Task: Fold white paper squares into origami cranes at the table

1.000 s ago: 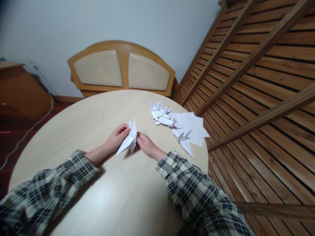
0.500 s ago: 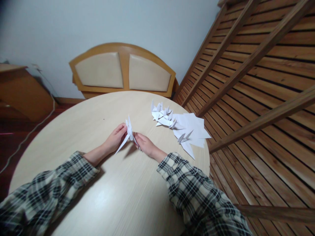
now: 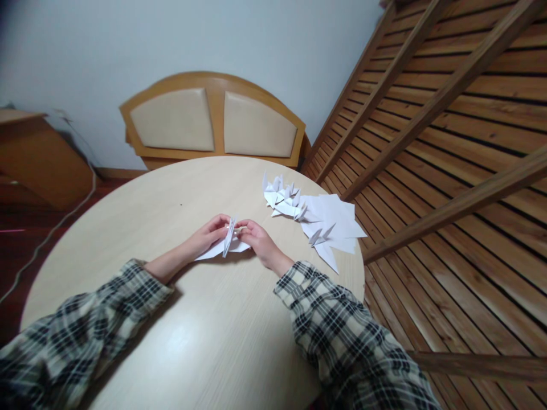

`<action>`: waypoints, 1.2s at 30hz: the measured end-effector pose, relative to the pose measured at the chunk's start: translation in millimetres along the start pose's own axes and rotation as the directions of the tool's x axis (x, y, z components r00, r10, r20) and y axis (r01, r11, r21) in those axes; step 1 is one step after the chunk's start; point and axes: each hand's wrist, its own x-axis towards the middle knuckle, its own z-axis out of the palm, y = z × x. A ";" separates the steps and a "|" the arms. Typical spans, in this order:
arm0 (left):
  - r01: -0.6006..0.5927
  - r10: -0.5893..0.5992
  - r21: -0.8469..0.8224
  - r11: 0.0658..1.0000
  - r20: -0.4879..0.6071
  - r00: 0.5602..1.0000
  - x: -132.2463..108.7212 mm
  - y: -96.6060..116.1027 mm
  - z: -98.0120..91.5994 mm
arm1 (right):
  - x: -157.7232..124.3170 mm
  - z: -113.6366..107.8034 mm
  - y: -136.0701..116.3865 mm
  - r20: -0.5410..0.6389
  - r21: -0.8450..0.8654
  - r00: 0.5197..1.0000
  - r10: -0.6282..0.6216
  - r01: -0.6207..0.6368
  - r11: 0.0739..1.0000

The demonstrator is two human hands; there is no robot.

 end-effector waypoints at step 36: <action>0.035 -0.033 0.224 0.974 -0.013 0.999 -11.0 7.7 4.5 | -8.7 11.6 8.9 -0.110 -0.113 0.983 0.144 -0.156 0.981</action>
